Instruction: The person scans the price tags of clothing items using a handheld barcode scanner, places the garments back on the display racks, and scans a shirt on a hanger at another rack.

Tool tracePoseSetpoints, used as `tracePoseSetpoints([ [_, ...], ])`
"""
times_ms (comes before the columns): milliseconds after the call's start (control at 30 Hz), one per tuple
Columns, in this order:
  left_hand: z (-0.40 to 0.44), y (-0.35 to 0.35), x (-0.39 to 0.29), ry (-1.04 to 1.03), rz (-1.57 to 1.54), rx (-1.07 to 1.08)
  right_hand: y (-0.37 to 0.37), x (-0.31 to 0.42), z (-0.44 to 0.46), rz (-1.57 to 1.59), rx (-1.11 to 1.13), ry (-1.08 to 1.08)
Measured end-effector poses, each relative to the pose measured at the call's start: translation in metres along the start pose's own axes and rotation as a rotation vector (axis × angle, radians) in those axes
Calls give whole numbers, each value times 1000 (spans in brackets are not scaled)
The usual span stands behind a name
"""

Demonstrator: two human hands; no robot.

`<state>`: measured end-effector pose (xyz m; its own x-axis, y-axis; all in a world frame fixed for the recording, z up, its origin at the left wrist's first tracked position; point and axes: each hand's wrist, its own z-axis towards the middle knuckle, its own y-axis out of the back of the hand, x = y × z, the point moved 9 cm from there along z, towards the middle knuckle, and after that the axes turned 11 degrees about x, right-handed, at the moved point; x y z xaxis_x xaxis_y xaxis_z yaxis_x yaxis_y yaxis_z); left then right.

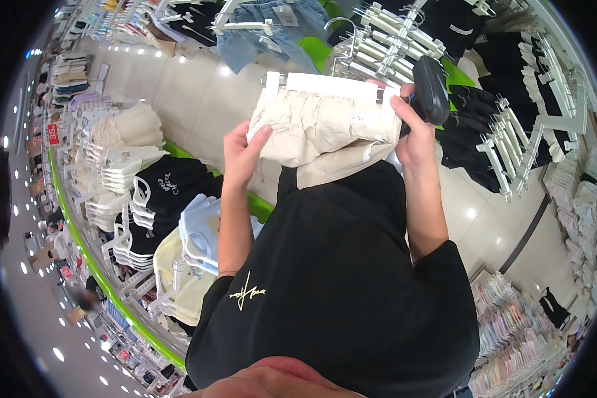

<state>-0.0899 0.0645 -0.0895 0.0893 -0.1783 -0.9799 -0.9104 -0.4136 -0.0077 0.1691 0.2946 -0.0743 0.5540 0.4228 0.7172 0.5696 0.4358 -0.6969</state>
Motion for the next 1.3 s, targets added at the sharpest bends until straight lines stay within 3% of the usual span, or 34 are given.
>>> tracePoseSetpoints([
  [100, -5, -17, -15, -3, -91, -13, 25, -3, -1, 13, -104, -1],
  [200, -8, -25, -9, 15, -148, 37, 1, 6, 0, 59, 49, -65],
  [400, -5, -30, -1, 31, -191, 86, 2, 15, -6, 21, 73, -11],
  [700, 10, -36, 9, 22, -224, 157, 40, 3, -18, 146, -56, -21],
  [900, 24, -50, 4, -17, -201, 220, 46, 22, -18, 170, -101, 46],
  [1000, 24, -60, 14, 103, -162, 318, 57, 30, -19, 241, -127, 41],
  [1300, 17, -67, 27, 136, 18, 326, 74, 28, -12, 289, -143, 33],
])
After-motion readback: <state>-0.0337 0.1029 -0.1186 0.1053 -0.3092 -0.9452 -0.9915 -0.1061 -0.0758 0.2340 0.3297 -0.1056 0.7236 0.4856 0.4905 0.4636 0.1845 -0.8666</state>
